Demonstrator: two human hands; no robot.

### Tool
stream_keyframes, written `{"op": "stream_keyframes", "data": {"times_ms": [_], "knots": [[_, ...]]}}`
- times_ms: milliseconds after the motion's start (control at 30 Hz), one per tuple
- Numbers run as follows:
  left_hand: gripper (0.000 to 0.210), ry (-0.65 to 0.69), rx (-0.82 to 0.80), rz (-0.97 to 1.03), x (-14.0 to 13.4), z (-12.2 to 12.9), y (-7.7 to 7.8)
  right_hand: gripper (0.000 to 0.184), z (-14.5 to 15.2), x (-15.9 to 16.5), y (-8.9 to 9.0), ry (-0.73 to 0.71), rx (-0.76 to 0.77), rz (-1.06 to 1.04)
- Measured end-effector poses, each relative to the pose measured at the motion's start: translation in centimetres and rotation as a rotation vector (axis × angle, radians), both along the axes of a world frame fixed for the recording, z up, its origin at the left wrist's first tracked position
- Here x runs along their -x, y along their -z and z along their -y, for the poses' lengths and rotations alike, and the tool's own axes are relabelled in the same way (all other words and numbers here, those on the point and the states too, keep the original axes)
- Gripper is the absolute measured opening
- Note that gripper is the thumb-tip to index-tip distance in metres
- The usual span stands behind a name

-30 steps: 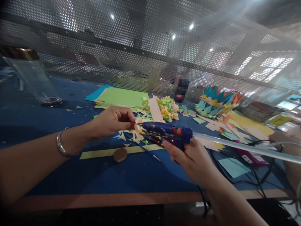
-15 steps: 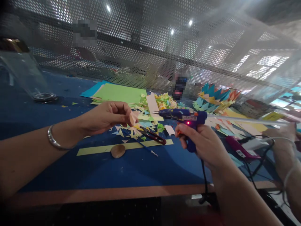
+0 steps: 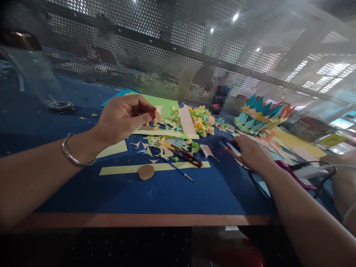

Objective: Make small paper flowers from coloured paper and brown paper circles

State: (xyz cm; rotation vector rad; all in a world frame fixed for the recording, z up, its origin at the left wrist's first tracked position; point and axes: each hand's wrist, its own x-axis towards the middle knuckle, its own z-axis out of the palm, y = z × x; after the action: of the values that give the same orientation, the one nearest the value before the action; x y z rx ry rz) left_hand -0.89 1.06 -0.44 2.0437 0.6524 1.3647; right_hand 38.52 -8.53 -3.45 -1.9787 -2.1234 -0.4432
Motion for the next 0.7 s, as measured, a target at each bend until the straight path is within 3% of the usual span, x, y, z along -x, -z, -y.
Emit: {"op": "stream_keyframes", "data": {"times_ms": [133,233,333,400,533,700], "knots": [[0.006,-0.009,-0.034,-0.013,0.0,-0.3,0.2,0.026,0.5,0.0,-1.7,-0.019,0.222,0.038],[0.006,-0.008,-0.037,-0.022,0.0,-0.3,0.4,0.033,1.1,1.5,-3.5,-0.032,0.276,0.0],[0.007,-0.017,-0.03,-0.029,-0.1,-0.3,0.5,0.029,1.7,5.8,-5.1,-0.128,0.18,-0.009],[0.007,-0.012,-0.008,-0.007,-0.1,-0.4,0.6,0.023,1.7,9.6,-5.6,-0.261,0.2,-0.038],[0.007,0.0,0.037,0.057,-0.2,-0.6,0.6,0.021,0.3,16.0,-5.5,-0.532,0.216,-0.032],[0.009,-0.05,0.057,0.09,-0.3,-0.9,0.8,0.017,-2.2,18.3,-4.2,-0.571,0.2,-0.04]]}}
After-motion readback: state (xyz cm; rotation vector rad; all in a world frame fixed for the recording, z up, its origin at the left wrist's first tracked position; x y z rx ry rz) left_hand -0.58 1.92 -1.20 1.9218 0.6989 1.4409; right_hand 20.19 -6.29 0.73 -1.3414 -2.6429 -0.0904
